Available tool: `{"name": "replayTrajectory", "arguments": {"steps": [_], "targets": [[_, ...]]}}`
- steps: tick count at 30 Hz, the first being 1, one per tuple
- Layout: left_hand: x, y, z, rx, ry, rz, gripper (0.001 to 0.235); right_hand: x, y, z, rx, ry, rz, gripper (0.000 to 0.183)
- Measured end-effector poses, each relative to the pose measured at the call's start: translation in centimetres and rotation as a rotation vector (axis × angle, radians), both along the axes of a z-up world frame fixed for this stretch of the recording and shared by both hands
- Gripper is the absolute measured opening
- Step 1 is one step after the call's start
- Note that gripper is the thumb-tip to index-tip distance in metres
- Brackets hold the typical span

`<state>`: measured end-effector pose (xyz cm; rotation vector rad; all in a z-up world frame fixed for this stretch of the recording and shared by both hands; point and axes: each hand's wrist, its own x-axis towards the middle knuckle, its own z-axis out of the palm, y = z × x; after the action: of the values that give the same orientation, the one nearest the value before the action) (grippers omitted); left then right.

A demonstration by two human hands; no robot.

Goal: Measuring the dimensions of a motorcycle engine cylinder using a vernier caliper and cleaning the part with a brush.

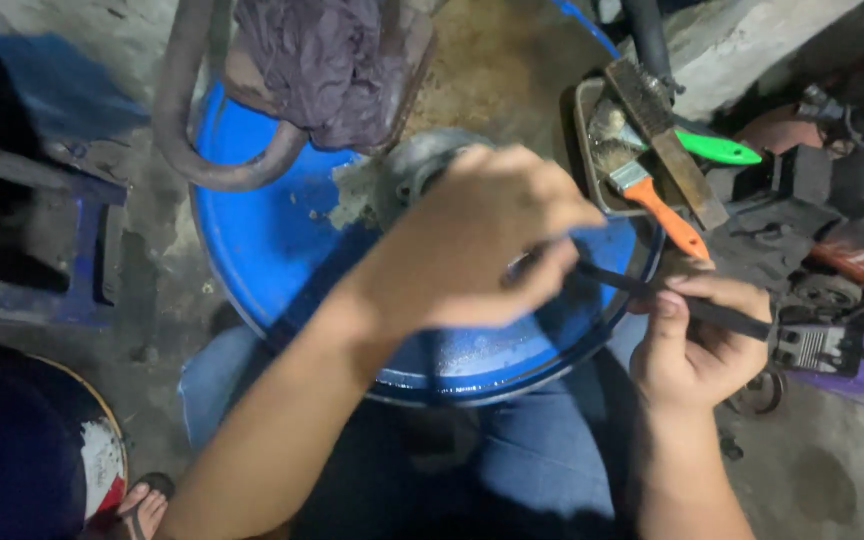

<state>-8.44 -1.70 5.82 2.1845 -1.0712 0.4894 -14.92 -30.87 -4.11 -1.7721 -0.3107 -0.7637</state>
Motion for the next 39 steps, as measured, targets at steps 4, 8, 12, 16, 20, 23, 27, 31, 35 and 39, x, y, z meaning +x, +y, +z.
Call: {"name": "replayTrajectory", "arguments": {"steps": [4, 8, 12, 16, 20, 23, 27, 31, 35, 39], "targets": [[-2.8, -1.8, -0.2, 0.146, -0.075, -0.006, 0.044, 0.9, 0.4, 4.9, -0.218, -0.082, 0.202, 0.028], [-3.8, -1.0, -0.4, -0.097, -0.127, -0.019, 0.016, 1.4, 0.7, 8.4, -0.462, -0.040, 0.253, 0.058], [-5.0, 2.2, 0.2, -0.255, 0.014, 0.064, 0.020, 2.2, -1.4, 9.0, -0.600, -0.004, 0.064, 0.068], [-6.4, 4.8, -1.3, -0.486, 0.157, 0.229, 0.017, 4.7, -5.7, 3.3, -0.848, 0.056, -0.225, 0.030], [-6.4, 5.8, -5.4, -0.885, 0.371, 0.393, 0.005, 5.9, -7.0, -0.8, -0.930, 0.395, -0.388, 0.049], [-6.4, 5.9, -7.5, -1.020, 0.458, 0.445, 0.017, 6.9, -8.2, -2.5, -0.898, 0.396, -0.357, 0.041], [-6.3, 5.6, -8.2, -1.046, 0.494, 0.488, 0.025, 8.3, -9.3, -2.8, -0.731, 0.370, -0.276, 0.014], [-6.1, 5.4, -9.6, -1.042, 0.460, 0.414, 0.024, 9.0, -7.6, 0.4, -0.521, 0.327, -0.310, 0.012], [-6.6, 5.2, -9.9, -0.986, 0.428, 0.423, 0.037, 11.0, -6.7, 1.3, -0.572, 0.096, -0.240, 0.006], [-6.2, 5.1, -10.0, -0.968, 0.249, 0.319, 0.024, 12.1, -6.3, 0.0, -0.679, 0.276, -0.163, 0.029]]}}
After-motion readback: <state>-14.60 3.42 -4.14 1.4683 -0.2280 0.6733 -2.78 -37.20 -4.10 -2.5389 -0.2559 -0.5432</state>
